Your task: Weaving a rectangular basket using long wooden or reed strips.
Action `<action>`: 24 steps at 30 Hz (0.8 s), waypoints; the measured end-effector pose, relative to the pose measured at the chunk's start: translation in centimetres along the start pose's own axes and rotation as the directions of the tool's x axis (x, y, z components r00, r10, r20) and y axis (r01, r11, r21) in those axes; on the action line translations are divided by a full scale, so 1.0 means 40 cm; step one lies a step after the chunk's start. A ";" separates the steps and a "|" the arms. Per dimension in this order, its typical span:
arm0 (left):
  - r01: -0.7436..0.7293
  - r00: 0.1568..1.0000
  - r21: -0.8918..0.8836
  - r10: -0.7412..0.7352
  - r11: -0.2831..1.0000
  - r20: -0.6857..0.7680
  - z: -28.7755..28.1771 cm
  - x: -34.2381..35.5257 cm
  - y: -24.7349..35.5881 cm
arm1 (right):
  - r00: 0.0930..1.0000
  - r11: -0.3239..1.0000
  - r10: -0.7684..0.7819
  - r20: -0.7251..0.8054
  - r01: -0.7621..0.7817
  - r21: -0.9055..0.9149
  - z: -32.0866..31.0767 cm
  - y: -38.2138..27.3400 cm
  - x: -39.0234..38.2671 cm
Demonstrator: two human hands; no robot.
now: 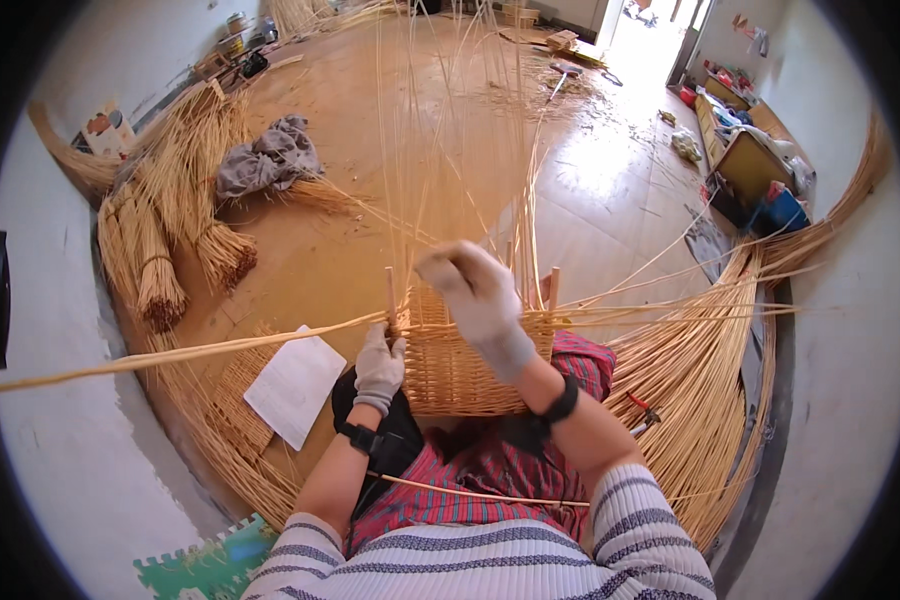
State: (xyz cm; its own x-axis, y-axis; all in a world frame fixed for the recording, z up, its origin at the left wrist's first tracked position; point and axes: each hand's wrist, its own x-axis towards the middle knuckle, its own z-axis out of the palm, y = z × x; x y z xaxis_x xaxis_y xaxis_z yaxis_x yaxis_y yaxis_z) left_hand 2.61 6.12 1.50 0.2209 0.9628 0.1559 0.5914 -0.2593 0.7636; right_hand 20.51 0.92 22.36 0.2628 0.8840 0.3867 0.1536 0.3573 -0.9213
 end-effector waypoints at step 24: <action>-0.194 0.962 0.696 -0.007 0.691 0.275 -0.043 0.040 0.102 | 0.862 0.900 0.416 -0.289 -0.436 -0.005 0.189 0.492 0.098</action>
State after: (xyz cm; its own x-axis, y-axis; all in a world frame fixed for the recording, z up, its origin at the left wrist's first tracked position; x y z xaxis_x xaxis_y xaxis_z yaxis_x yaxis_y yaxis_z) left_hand 4.05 6.75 5.94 0.4210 0.9066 -0.0279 0.9060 -0.4188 0.0611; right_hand 17.36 13.68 5.45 0.5660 0.8235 -0.0377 0.0288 -0.0655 -0.9974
